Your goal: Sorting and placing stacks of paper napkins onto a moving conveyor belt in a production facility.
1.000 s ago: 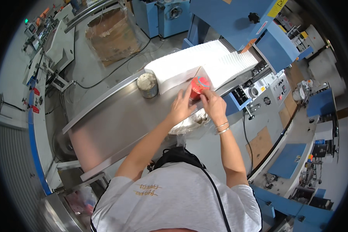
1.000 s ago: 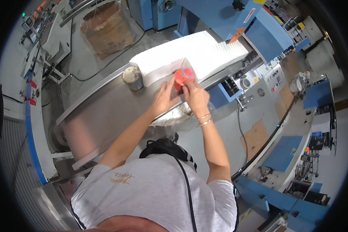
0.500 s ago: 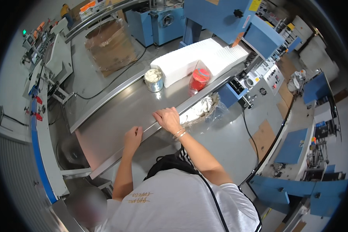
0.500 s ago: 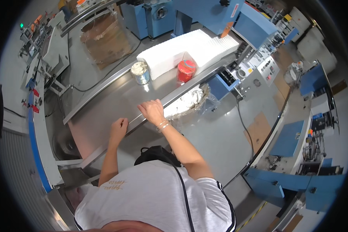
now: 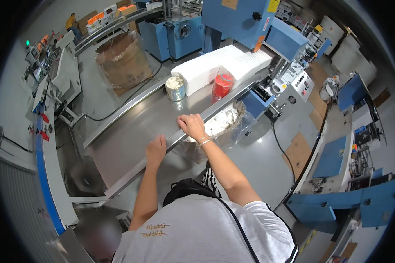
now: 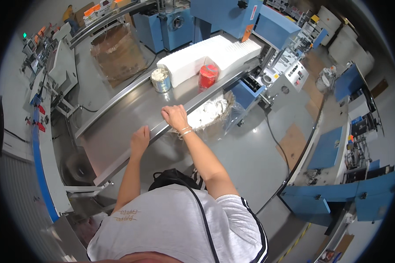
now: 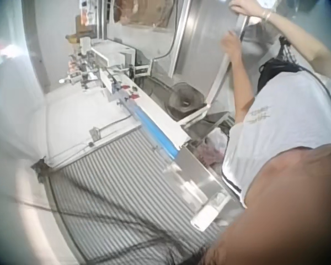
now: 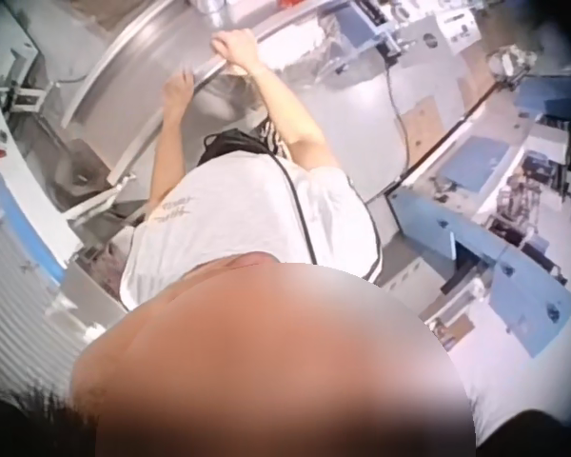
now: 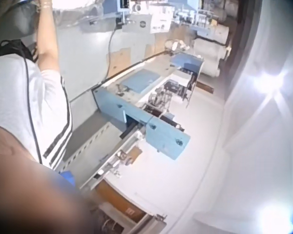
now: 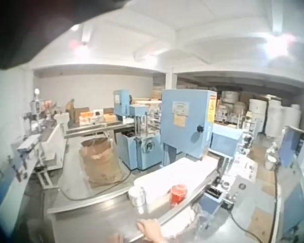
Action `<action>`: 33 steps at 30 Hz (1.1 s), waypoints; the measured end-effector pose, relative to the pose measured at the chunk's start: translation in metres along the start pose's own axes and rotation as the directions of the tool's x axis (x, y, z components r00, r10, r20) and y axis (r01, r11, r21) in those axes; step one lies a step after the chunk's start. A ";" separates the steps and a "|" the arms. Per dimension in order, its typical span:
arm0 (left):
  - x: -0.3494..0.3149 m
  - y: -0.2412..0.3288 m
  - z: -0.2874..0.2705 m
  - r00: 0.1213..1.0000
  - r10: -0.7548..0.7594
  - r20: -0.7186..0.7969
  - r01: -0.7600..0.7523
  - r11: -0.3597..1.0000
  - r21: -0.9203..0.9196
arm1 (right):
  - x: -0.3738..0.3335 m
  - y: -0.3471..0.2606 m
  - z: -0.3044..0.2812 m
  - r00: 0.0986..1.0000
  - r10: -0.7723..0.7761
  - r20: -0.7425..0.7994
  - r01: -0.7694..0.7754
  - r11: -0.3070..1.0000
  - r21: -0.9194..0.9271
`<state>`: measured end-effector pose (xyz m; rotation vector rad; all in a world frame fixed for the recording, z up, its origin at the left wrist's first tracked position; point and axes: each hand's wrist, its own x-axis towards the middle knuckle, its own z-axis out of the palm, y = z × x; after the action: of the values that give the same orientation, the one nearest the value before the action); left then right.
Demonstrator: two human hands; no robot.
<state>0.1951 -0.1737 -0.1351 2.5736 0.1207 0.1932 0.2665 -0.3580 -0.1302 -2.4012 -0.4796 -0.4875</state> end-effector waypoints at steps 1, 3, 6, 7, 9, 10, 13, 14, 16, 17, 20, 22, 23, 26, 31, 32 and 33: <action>-0.001 0.001 0.000 1.000 0.005 -0.006 -0.005 1.000 0.004 | -0.001 0.001 0.002 1.000 -0.006 -0.004 0.006 1.000 0.008; -0.003 0.004 -0.004 1.000 0.007 -0.016 -0.007 1.000 0.007 | -0.002 0.003 0.004 1.000 -0.016 -0.007 0.016 1.000 0.016; -0.006 0.006 -0.008 0.998 0.038 -0.053 -0.038 0.999 0.005 | -0.002 0.003 0.006 1.000 -0.019 -0.003 0.019 1.000 0.007; -0.006 0.005 -0.008 0.998 0.037 -0.048 -0.036 0.999 0.019 | -0.003 0.001 0.006 1.000 -0.013 0.002 0.013 1.000 -0.007; -0.005 0.004 -0.007 0.998 0.035 -0.047 -0.034 0.999 0.030 | -0.002 0.001 0.007 1.000 -0.011 0.008 0.011 1.000 -0.022; -0.004 0.004 -0.007 0.998 0.033 -0.047 -0.032 0.999 0.025 | -0.001 0.000 0.007 1.000 -0.003 0.015 0.003 1.000 -0.031; -0.004 0.005 -0.005 0.999 0.027 -0.041 -0.026 1.000 0.009 | -0.001 0.000 0.005 1.000 -0.002 0.013 0.003 0.999 -0.045; -0.004 0.006 -0.005 0.999 0.025 -0.037 -0.025 1.000 0.000 | -0.001 0.000 0.004 1.000 -0.011 0.000 0.011 0.999 -0.050; -0.002 -0.001 0.000 0.998 0.042 -0.035 -0.042 0.999 -0.007 | -0.002 0.000 0.006 1.000 -0.017 -0.005 0.017 0.999 -0.046; 0.001 0.001 -0.001 0.997 0.061 -0.040 -0.062 0.998 -0.015 | 0.000 0.002 0.006 1.000 -0.028 -0.014 0.027 0.999 -0.044; -0.002 0.009 -0.008 0.999 0.039 -0.009 -0.039 0.999 -0.017 | -0.001 0.003 0.002 1.000 -0.010 -0.011 0.010 1.000 0.024; -0.001 0.002 -0.005 0.999 0.037 0.016 -0.036 0.999 -0.009 | -0.001 0.005 -0.002 0.990 0.082 -0.117 -0.044 0.955 0.294; -0.001 0.000 -0.004 0.999 0.031 0.040 -0.031 1.000 -0.002 | 0.001 0.010 -0.005 0.971 0.178 -0.160 -0.093 0.898 0.431; -0.002 0.006 -0.004 0.999 0.015 0.044 -0.014 0.999 -0.029 | 0.010 0.063 -0.020 0.860 0.305 -0.409 -0.184 0.933 0.309; 0.003 0.015 -0.013 0.995 -0.049 0.081 0.054 0.997 -0.060 | 0.029 0.153 -0.060 0.739 0.449 -0.502 -0.557 0.826 -0.083; 0.002 0.014 -0.014 0.992 -0.090 0.089 0.096 0.993 -0.072 | 0.037 0.150 -0.072 0.719 0.549 -0.427 -0.634 0.769 -0.078; 0.002 0.016 -0.014 0.991 -0.089 0.096 0.097 0.993 -0.075 | 0.042 0.164 -0.078 0.718 0.569 -0.401 -0.658 0.743 -0.124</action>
<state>0.1959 -0.1791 -0.1146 2.4867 0.1942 0.0431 0.3589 -0.5192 -0.1380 -2.4516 0.5839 -0.6584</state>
